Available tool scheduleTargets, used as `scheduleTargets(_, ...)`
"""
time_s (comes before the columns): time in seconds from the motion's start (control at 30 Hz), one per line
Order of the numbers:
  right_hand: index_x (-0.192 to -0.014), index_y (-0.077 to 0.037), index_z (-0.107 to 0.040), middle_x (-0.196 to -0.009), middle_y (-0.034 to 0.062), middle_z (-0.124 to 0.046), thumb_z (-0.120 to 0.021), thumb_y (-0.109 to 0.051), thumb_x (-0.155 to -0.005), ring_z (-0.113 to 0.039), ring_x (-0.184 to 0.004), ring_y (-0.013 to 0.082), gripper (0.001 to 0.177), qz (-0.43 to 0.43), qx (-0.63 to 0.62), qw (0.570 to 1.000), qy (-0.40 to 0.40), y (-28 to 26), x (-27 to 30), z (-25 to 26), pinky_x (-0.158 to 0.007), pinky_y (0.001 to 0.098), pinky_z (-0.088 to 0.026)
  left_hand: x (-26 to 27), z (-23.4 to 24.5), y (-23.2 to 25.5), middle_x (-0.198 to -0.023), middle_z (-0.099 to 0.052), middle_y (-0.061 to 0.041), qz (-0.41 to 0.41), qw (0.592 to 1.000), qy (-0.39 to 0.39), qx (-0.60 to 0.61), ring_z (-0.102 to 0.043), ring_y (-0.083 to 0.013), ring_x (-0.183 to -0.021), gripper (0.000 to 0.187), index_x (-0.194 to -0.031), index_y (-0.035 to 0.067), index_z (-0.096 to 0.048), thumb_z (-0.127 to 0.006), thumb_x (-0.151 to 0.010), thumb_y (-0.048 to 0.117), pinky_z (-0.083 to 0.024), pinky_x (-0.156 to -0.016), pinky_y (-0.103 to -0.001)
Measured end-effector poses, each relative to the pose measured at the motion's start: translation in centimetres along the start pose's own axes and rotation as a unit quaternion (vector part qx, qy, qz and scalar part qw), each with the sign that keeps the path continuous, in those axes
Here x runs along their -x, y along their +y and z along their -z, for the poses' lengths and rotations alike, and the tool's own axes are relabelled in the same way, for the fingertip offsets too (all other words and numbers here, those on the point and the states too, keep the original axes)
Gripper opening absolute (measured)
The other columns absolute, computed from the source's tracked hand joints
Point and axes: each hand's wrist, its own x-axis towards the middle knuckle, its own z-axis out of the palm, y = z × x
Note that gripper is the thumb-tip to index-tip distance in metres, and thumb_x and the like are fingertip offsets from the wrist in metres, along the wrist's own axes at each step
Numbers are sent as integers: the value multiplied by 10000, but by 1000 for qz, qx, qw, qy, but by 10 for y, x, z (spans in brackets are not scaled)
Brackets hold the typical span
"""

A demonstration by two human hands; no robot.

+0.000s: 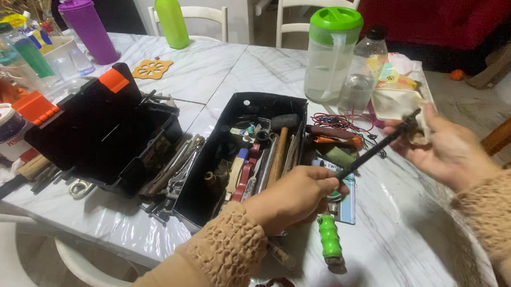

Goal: The person removes various tools from a black toolbox, wipes each one with a cloth, and places them on the table. The person then wipes the inside of the toolbox with the same cloth.

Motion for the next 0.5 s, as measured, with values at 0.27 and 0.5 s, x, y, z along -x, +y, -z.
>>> scheduleTargets(0.27, -1292, -40, -574, -1083, 139, -737, -338, -291, -1135, -754, -955, 223, 378, -4, -243, 966, 84, -13, 5, -24, -842, 402, -628, 0, -1, 16, -586, -342, 72, 25, 991, -107, 76, -257, -59, -411, 271, -1151, 66, -633, -442, -1065, 238, -201, -368, -257)
scheduleTargets(0.5, -1276, -36, -630, -1232, 105, -733, -302, -200, -1099, -714, -1140, 312, 408, -23, -383, 903, -196, -3, 15, -31, -968, 498, -563, -8, 3, 27, -594, -392, 54, 21, 989, -112, 91, -288, -72, -417, 300, -1199, 97, -625, -408, -1065, 255, -203, -369, -264)
